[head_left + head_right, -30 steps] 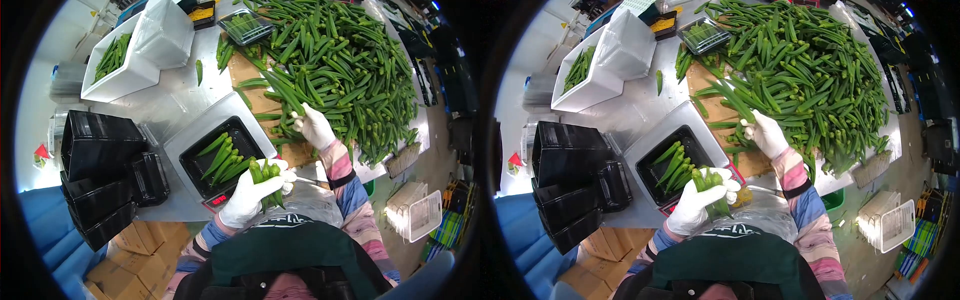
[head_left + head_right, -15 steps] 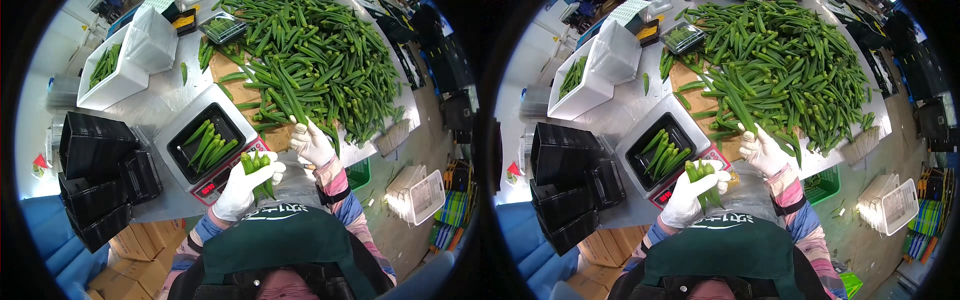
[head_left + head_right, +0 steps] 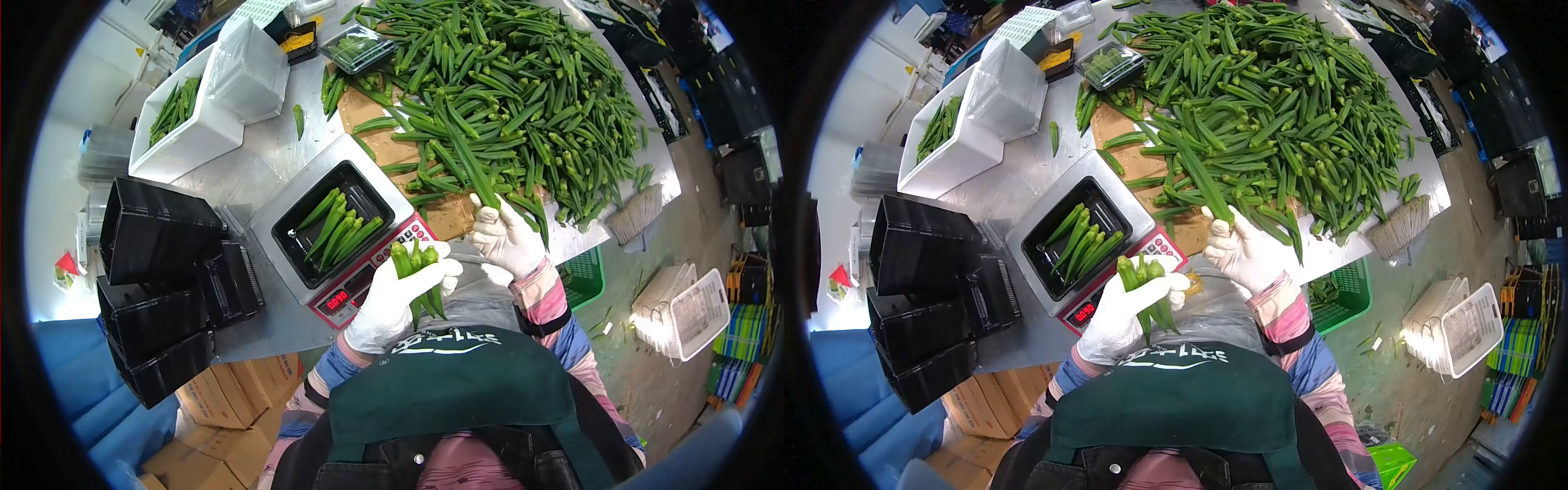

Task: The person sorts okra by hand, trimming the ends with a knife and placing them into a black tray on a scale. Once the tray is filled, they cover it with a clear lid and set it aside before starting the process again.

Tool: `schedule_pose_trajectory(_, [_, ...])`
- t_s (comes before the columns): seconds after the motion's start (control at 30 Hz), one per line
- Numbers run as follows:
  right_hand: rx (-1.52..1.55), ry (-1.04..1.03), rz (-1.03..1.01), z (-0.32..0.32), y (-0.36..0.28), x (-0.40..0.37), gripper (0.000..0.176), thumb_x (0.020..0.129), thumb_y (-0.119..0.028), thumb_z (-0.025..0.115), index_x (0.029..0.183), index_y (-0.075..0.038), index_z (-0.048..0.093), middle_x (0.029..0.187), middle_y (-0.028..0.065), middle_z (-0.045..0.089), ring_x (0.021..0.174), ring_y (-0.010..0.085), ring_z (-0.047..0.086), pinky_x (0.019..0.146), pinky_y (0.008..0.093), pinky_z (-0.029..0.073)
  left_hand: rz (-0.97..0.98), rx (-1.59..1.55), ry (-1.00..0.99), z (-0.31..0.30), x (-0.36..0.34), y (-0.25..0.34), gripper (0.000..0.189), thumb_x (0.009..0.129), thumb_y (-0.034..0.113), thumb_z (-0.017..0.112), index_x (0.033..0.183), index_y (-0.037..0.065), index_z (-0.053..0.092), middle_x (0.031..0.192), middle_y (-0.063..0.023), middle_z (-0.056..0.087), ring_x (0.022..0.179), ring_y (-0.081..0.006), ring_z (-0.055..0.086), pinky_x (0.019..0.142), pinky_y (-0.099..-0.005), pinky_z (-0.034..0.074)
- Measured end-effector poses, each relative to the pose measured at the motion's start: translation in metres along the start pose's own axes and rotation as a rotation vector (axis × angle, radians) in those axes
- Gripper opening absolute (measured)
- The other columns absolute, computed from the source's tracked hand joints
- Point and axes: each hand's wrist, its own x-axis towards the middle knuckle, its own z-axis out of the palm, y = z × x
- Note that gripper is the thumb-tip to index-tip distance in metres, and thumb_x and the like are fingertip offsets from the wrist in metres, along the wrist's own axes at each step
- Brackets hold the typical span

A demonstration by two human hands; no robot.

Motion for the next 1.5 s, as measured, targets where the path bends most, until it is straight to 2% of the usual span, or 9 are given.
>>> schedule_pose_trajectory(0.27, [-0.391, 0.074, -0.068, 0.003, 0.011, -0.001, 0.038, 0.106, -0.035, 0.050, 0.122, -0.002, 0.061, 0.081, -0.0009, 0.060, 0.065, 0.0105, 0.048, 0.069, 0.0286, 0.042, -0.005, 0.055, -0.031, -0.001, -0.005, -0.001, 0.030, 0.098, 0.007, 0.062, 0.125, -0.004, 0.055, 0.106, -0.0120, 0.068, 0.091, -0.0181, 0.066, 0.083, -0.0307, 0.054])
schedule_pose_trajectory(0.53, [-1.552, -0.084, -0.372, 0.057, 0.065, 0.072, 0.028, 0.096, -0.017, 0.064, 0.118, -0.001, 0.068, 0.096, 0.0096, 0.072, 0.084, 0.0177, 0.067, 0.079, 0.0304, 0.053, 0.019, 0.148, -0.077, -0.001, -0.005, -0.003, 0.028, 0.096, 0.009, 0.065, 0.121, -0.004, 0.060, 0.102, -0.0078, 0.068, 0.089, -0.0140, 0.063, 0.080, -0.0273, 0.052])
schedule_pose_trajectory(0.63, [-1.872, -0.325, -0.763, 0.057, 0.085, 0.117, 0.026, 0.092, -0.018, 0.065, 0.115, -0.006, 0.070, 0.103, 0.0144, 0.070, 0.096, 0.0346, 0.065, 0.087, 0.0410, 0.050, 0.040, 0.168, -0.081, -0.005, -0.008, 0.002, 0.030, 0.096, 0.009, 0.065, 0.122, -0.003, 0.059, 0.098, -0.0068, 0.067, 0.088, -0.0139, 0.063, 0.079, -0.0276, 0.051])
schedule_pose_trajectory(0.73, [-2.098, -0.337, -1.002, 0.051, 0.091, 0.138, 0.024, 0.090, -0.016, 0.065, 0.113, -0.010, 0.070, 0.102, 0.0119, 0.069, 0.096, 0.0331, 0.062, 0.086, 0.0427, 0.048, 0.069, 0.099, -0.001, -0.007, -0.015, 0.007, 0.030, 0.095, 0.007, 0.065, 0.122, -0.003, 0.058, 0.096, -0.0068, 0.066, 0.087, -0.0138, 0.062, 0.079, -0.0279, 0.051])
schedule_pose_trajectory(0.87, [-1.943, -0.183, -1.064, 0.037, 0.076, 0.121, 0.018, 0.090, -0.007, 0.062, 0.105, -0.008, 0.073, 0.099, 0.0106, 0.071, 0.095, 0.0306, 0.064, 0.086, 0.0404, 0.050, 0.127, 0.052, 0.105, -0.025, -0.029, 0.031, 0.034, 0.092, 0.008, 0.069, 0.122, -0.003, 0.056, 0.100, -0.0105, 0.068, 0.087, -0.0170, 0.065, 0.081, -0.0307, 0.053])
schedule_pose_trajectory(1.03, [-1.750, 0.139, -0.709, -0.007, 0.037, 0.085, 0.022, 0.093, -0.005, 0.058, 0.109, -0.004, 0.073, 0.105, 0.0122, 0.073, 0.101, 0.0243, 0.067, 0.092, 0.0324, 0.051, 0.518, 0.238, 0.415, -0.068, -0.044, 0.086, 0.026, 0.092, 0.004, 0.069, 0.115, -0.002, 0.058, 0.094, -0.0095, 0.069, 0.082, -0.0142, 0.065, 0.078, -0.0263, 0.054])
schedule_pose_trajectory(1.23, [-1.558, 0.152, -0.535, -0.027, 0.047, 0.074, 0.020, 0.098, -0.006, 0.058, 0.112, 0.000, 0.072, 0.107, 0.0085, 0.072, 0.103, 0.0170, 0.065, 0.094, 0.0288, 0.049, 0.948, 1.062, 0.628, -0.101, 0.011, 0.102, 0.026, 0.094, 0.001, 0.067, 0.120, 0.004, 0.062, 0.100, -0.0047, 0.069, 0.088, -0.0122, 0.066, 0.080, -0.0244, 0.053])
schedule_pose_trajectory(1.4, [-1.555, 0.165, -0.527, -0.019, 0.048, 0.065, 0.022, 0.098, -0.005, 0.056, 0.113, 0.000, 0.071, 0.105, 0.0072, 0.072, 0.101, 0.0156, 0.065, 0.093, 0.0278, 0.048, 0.750, 2.246, 0.513, -0.113, 0.034, 0.067, 0.073, 0.083, 0.037, 0.074, 0.144, 0.006, 0.048, 0.138, -0.0204, 0.053, 0.138, -0.0350, 0.043, 0.115, -0.0418, 0.034])
schedule_pose_trajectory(1.5, [-1.479, 0.187, -0.523, -0.025, 0.035, 0.057, 0.022, 0.099, -0.004, 0.055, 0.114, 0.001, 0.070, 0.106, 0.0073, 0.072, 0.101, 0.0141, 0.064, 0.094, 0.0276, 0.048, 0.680, 1.897, 0.379, -0.121, 0.019, 0.079, 0.077, 0.087, 0.039, 0.071, 0.150, 0.006, 0.041, 0.146, -0.0200, 0.049, 0.142, -0.0361, 0.038, 0.118, -0.0433, 0.028])
